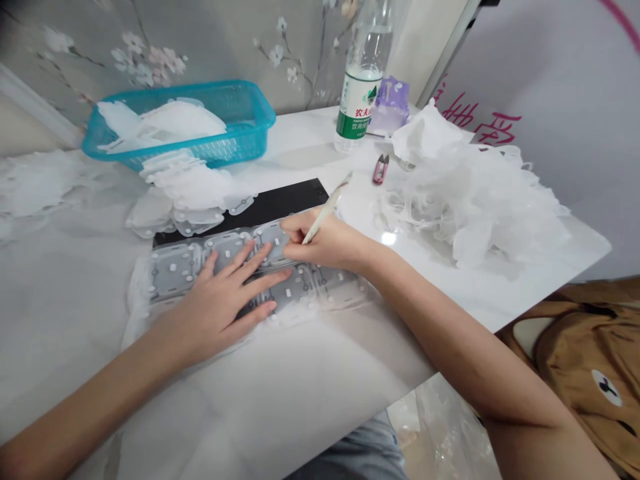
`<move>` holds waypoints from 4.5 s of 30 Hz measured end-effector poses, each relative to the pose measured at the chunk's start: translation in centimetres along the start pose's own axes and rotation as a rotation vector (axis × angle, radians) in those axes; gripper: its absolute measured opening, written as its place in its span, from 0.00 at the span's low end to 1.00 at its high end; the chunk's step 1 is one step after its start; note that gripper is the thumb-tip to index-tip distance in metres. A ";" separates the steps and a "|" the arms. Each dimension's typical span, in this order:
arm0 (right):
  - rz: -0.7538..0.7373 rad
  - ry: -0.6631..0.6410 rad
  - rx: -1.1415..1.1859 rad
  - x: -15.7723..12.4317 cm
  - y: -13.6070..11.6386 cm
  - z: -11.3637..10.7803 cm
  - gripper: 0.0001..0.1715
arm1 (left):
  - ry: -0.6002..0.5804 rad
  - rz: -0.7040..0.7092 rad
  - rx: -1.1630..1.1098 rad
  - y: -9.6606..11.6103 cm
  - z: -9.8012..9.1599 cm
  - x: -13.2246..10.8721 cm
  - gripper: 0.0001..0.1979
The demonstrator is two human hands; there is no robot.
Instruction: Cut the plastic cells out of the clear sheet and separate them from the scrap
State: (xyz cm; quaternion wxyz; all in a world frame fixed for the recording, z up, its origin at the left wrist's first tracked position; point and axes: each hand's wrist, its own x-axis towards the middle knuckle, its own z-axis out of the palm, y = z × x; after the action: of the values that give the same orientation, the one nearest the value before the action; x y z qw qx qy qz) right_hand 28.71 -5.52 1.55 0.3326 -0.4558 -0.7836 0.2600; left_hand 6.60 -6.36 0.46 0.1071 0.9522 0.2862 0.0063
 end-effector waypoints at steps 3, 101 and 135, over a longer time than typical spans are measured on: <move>-0.001 -0.021 -0.032 0.0 -0.2 -0.3 0.16 | -0.002 -0.002 -0.005 0.0 0.0 0.0 0.23; 0.039 0.206 0.029 -0.2 0.0 1.2 0.17 | 0.010 0.122 0.039 0.3 0.5 -0.8 0.29; 0.221 0.214 0.134 -0.3 -0.4 -1.8 0.18 | -0.032 0.064 0.012 0.6 0.2 -0.9 0.28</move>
State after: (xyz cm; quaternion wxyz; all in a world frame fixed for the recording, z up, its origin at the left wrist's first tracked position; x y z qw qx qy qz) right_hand 29.96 -5.79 2.90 0.4133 -0.5410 -0.6696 0.2968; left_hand 6.19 -7.41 0.48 0.1057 0.9614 0.2538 -0.0072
